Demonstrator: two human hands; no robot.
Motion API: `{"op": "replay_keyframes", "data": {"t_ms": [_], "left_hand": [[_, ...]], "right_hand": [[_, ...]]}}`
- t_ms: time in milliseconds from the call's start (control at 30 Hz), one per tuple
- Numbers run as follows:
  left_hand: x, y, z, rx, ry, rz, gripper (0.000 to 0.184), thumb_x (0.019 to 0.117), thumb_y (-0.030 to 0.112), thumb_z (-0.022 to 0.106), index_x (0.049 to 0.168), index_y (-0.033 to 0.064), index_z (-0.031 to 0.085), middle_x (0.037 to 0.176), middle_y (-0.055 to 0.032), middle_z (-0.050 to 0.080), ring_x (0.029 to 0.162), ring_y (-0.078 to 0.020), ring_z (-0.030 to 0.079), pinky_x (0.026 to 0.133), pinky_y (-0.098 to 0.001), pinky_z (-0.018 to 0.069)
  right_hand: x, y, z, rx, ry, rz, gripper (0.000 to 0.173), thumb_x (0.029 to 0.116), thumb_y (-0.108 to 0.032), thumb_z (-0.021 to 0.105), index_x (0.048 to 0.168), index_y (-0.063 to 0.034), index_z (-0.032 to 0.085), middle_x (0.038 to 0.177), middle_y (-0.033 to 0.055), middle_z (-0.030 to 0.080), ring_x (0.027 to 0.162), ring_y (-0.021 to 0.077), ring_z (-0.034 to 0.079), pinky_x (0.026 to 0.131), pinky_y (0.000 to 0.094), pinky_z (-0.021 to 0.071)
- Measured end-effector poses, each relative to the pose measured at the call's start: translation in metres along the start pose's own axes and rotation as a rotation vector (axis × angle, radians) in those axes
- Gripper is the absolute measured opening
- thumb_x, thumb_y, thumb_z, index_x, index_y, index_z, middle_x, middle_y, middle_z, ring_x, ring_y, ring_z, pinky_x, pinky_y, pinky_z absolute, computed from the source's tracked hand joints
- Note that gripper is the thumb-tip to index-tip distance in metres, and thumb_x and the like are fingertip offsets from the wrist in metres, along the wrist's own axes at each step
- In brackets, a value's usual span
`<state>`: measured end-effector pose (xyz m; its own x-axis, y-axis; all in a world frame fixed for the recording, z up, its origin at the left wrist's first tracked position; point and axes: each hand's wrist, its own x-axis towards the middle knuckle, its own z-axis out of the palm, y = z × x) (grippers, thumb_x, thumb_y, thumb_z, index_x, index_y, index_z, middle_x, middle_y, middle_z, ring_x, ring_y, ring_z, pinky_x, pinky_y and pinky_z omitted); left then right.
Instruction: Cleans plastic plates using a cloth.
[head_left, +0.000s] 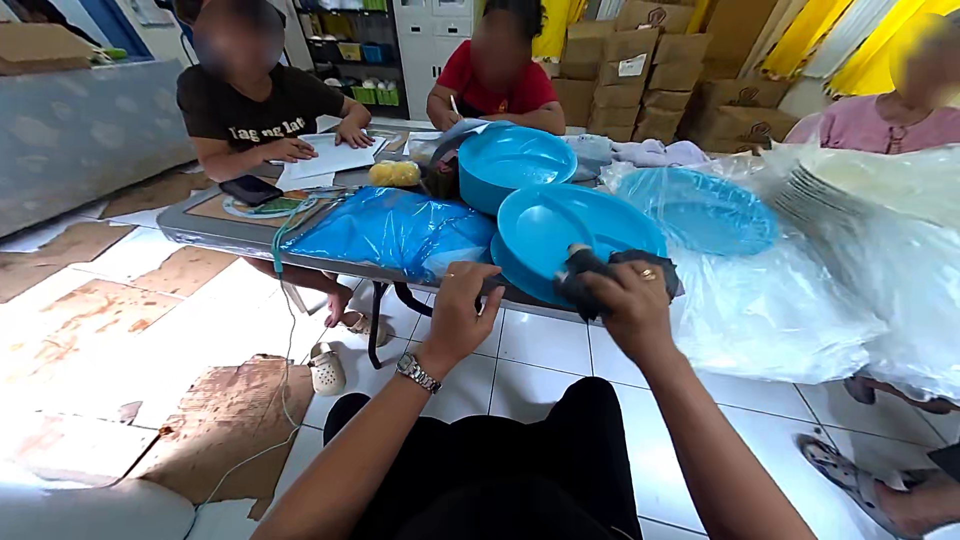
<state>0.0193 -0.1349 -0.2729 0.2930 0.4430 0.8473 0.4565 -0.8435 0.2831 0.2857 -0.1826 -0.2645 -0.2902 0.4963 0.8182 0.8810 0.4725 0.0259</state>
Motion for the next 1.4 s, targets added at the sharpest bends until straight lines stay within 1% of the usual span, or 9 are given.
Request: {"op": "replay_keyframes", "data": {"t_ms": [167, 333, 533, 767, 933, 1033, 1167, 1267, 1400], "left_hand": [[0.007, -0.027, 0.009, 0.161, -0.268, 0.198, 0.025, 0.0925, 0.02, 0.07, 0.112, 0.0064, 0.076, 0.119, -0.0129, 0.072, 0.126, -0.0365, 0.06, 0.107, -0.0538, 0.046], [0.0, -0.029, 0.027, 0.14, -0.164, 0.368, 0.016, 0.0977, 0.005, 0.06, 0.091, 0.0074, 0.074, 0.089, -0.007, 0.074, 0.098, -0.025, 0.071, 0.099, -0.0424, 0.0512], [0.005, -0.015, 0.049, 0.143, -0.137, 0.357, 0.021, 0.0983, 0.002, 0.058, 0.11, 0.0094, 0.074, 0.106, -0.0086, 0.074, 0.107, -0.0269, 0.069, 0.103, -0.0425, 0.05], [0.0, 0.01, 0.057, 0.107, -0.148, 0.467, 0.018, 0.0937, 0.0, 0.061, 0.096, 0.0102, 0.076, 0.086, -0.0048, 0.072, 0.09, -0.0235, 0.068, 0.091, -0.0396, 0.0507], [-0.012, 0.014, 0.068, 0.018, -0.006, 0.455, 0.017, 0.0992, 0.022, 0.066, 0.106, 0.0103, 0.076, 0.094, -0.0058, 0.073, 0.095, -0.0217, 0.067, 0.092, -0.035, 0.0502], [-0.011, 0.01, 0.056, 0.031, 0.148, 0.463, 0.023, 0.1039, 0.039, 0.058, 0.105, 0.0161, 0.064, 0.101, -0.0038, 0.061, 0.103, -0.0189, 0.058, 0.101, -0.0289, 0.0423], [0.007, -0.008, 0.041, 0.069, -0.226, 0.31, 0.039, 0.1024, 0.043, 0.053, 0.126, 0.0172, 0.071, 0.123, -0.0072, 0.072, 0.124, -0.0283, 0.063, 0.109, -0.0495, 0.0431], [0.017, -0.019, 0.04, -0.119, -0.277, 0.281, 0.027, 0.1055, 0.024, 0.054, 0.116, 0.0118, 0.076, 0.1, -0.0071, 0.075, 0.099, -0.0226, 0.069, 0.098, -0.0401, 0.0495], [0.041, 0.0, 0.03, -0.202, -0.043, 0.266, 0.019, 0.101, 0.011, 0.06, 0.105, 0.0074, 0.078, 0.089, -0.006, 0.072, 0.086, -0.0167, 0.064, 0.084, -0.0319, 0.0485]], "right_hand": [[-0.013, -0.006, -0.008, 0.009, -0.129, 0.043, 0.035, 0.0898, -0.004, 0.056, 0.114, -0.0166, 0.078, 0.102, 0.0173, 0.074, 0.097, 0.0409, 0.07, 0.088, 0.0608, 0.0514], [-0.021, 0.002, -0.035, 0.062, -0.053, 0.048, 0.032, 0.0935, -0.01, 0.051, 0.104, -0.0186, 0.08, 0.097, 0.0126, 0.074, 0.097, 0.0336, 0.068, 0.094, 0.0515, 0.0489], [-0.017, 0.035, -0.043, 0.17, -0.041, 0.092, 0.024, 0.0952, -0.011, 0.055, 0.102, -0.0024, 0.076, 0.106, 0.0234, 0.071, 0.111, 0.0367, 0.064, 0.109, 0.0457, 0.0422], [-0.005, 0.033, -0.059, 0.341, 0.011, 0.156, 0.014, 0.0941, -0.001, 0.062, 0.099, 0.0054, 0.074, 0.105, 0.0249, 0.071, 0.111, 0.0271, 0.065, 0.106, 0.0315, 0.0435], [-0.016, 0.071, -0.05, 0.269, -0.168, 0.245, 0.041, 0.0919, -0.01, 0.052, 0.127, 0.0009, 0.069, 0.132, 0.0253, 0.065, 0.131, 0.0372, 0.057, 0.115, 0.0448, 0.041], [-0.018, 0.059, -0.058, 0.299, 0.071, 0.459, 0.045, 0.0921, -0.004, 0.052, 0.135, 0.0113, 0.058, 0.136, 0.024, 0.062, 0.128, 0.014, 0.059, 0.111, 0.0253, 0.0444], [-0.031, 0.022, -0.068, 0.31, 0.318, 0.636, 0.041, 0.0869, -0.002, 0.068, 0.119, 0.0189, 0.055, 0.114, 0.0105, 0.067, 0.107, -0.0026, 0.063, 0.098, 0.0173, 0.0517], [-0.044, -0.005, -0.061, 0.359, 0.206, 0.714, 0.032, 0.0844, -0.01, 0.075, 0.107, 0.0101, 0.063, 0.099, -0.0039, 0.07, 0.093, -0.0111, 0.062, 0.089, 0.0119, 0.053], [-0.06, -0.018, -0.029, 0.355, -0.024, 0.682, 0.056, 0.0781, -0.023, 0.077, 0.126, 0.0042, 0.067, 0.113, 0.008, 0.075, 0.1, 0.0022, 0.07, 0.091, 0.0214, 0.0564]]}}
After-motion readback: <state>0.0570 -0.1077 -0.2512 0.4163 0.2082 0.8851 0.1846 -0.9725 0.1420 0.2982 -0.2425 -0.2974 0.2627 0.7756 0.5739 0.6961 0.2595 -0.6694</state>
